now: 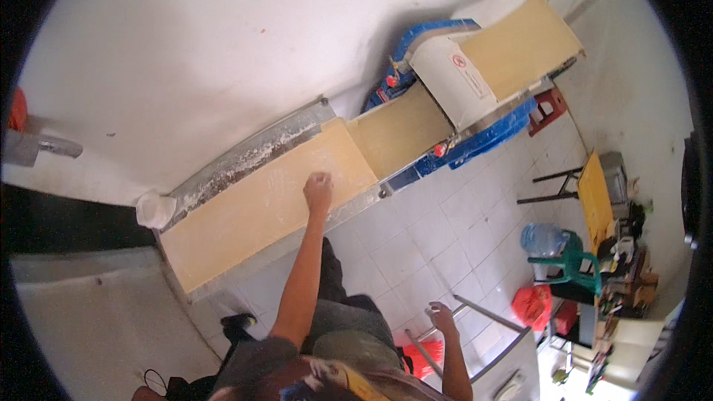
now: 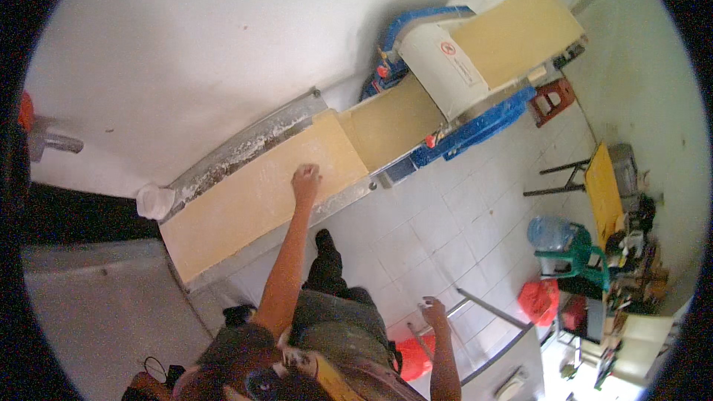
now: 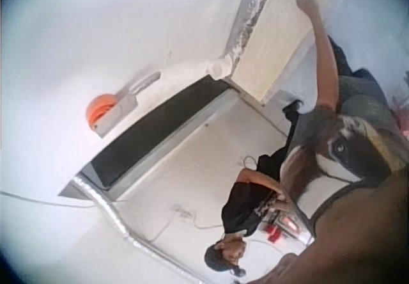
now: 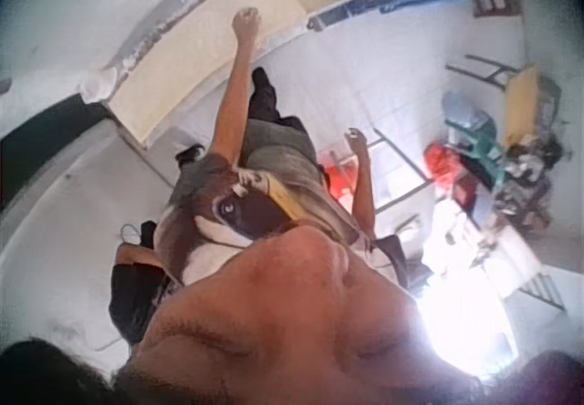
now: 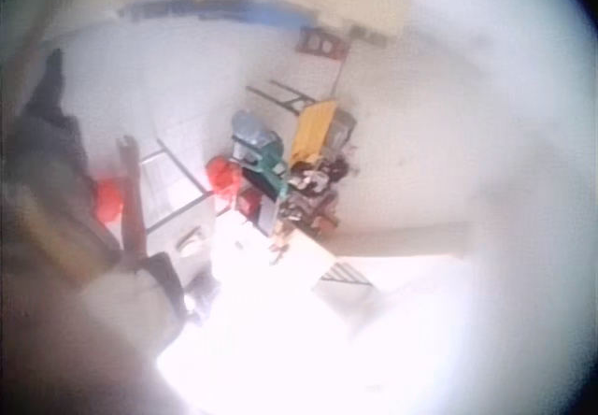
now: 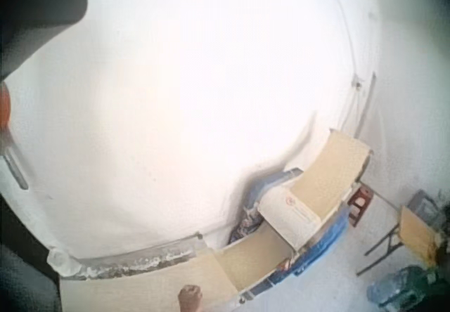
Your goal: The person feeds a sheet of dough through a dough sheeter, repeatedly folding and rerunning it to thin and smooth the sheet. They sprinkle flour on the dough and the machine's feed tray to prevent sticking, then guide the sheet through the rollers and onto a metal table.
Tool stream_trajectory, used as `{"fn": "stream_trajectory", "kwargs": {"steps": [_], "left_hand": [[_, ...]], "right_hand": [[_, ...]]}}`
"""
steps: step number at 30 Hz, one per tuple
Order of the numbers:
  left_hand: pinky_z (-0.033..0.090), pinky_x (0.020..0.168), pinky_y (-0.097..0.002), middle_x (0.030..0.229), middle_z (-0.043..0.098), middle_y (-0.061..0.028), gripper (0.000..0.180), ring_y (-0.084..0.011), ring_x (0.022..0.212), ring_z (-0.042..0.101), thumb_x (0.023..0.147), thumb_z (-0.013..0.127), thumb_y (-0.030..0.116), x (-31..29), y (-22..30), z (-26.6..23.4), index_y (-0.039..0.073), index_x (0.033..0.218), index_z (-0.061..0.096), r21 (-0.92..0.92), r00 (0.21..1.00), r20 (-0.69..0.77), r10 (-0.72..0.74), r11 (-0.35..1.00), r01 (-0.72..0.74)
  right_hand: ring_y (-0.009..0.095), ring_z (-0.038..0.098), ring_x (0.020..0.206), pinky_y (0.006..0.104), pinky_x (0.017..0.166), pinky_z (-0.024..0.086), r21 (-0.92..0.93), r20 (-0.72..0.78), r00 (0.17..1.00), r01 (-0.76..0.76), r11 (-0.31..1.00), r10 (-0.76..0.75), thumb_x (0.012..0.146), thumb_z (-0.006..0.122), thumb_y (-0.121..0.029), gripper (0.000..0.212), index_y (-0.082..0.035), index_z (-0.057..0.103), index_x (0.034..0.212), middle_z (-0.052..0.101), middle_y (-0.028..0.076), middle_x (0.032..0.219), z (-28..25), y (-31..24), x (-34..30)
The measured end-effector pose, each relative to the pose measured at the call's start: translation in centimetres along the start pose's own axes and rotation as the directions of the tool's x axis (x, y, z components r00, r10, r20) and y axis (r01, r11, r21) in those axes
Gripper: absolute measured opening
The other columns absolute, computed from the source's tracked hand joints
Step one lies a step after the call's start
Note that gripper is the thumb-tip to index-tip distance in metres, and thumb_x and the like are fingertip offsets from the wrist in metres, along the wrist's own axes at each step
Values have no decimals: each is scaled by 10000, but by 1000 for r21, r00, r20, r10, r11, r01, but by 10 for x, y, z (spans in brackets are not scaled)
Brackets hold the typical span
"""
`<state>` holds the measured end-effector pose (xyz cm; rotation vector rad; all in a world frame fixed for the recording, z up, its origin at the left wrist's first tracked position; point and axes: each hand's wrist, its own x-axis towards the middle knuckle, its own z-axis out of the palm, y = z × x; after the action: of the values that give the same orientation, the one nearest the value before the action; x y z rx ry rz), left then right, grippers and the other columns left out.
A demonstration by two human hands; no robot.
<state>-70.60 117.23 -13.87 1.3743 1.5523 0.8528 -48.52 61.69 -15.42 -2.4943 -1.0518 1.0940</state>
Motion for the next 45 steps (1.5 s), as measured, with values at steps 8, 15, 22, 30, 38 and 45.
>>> {"fn": "stream_trajectory", "kwargs": {"steps": [8,15,22,30,38,45], "left_hand": [[500,1021,-471,1299,599,-261,558,-395,1207,595,914,695,378,85,13,87,-55,1252,597,488,973,-77,-216,843,226],[508,990,-520,1349,548,-265,613,-418,1195,594,969,590,358,86,-9,126,-90,1375,491,580,924,-382,-12,775,250],[523,934,-511,1275,597,-230,369,-428,1101,628,924,655,300,89,39,121,21,1158,599,405,855,-448,-262,793,455],[539,919,-491,1045,731,-214,474,-407,1035,691,816,790,394,106,15,111,20,1091,695,145,748,-487,-451,803,578],[542,867,-527,1044,733,-224,429,-425,989,697,903,688,445,105,47,113,95,1152,686,274,768,-510,-387,773,572],[537,778,-542,985,717,-246,368,-429,920,697,1009,583,401,82,58,118,48,1096,644,377,856,-508,-96,869,321]], "right_hand": [[249,706,1006,348,846,547,371,-259,958,-16,929,120,963,647,-267,423,13,645,1281,711,169,1142,-225,-145,34],[191,676,1057,343,970,507,197,-154,911,407,892,-382,988,666,-234,335,8,684,1219,731,111,1142,-388,-340,130],[345,674,1054,417,957,497,-199,-177,413,874,443,-893,951,668,-181,226,-61,718,1136,719,186,1100,-467,-490,355],[440,601,1232,531,1082,420,-624,-47,764,481,616,-644,969,371,-709,797,-35,701,1237,654,263,1288,-444,-592,560],[431,583,1270,484,1100,427,-597,44,812,489,636,-583,941,388,-736,865,26,711,1191,638,256,1322,-450,-608,546],[423,495,1369,483,1155,372,-639,66,848,440,631,-525,933,384,-755,891,12,660,1291,534,257,1457,-446,-607,562]]}}
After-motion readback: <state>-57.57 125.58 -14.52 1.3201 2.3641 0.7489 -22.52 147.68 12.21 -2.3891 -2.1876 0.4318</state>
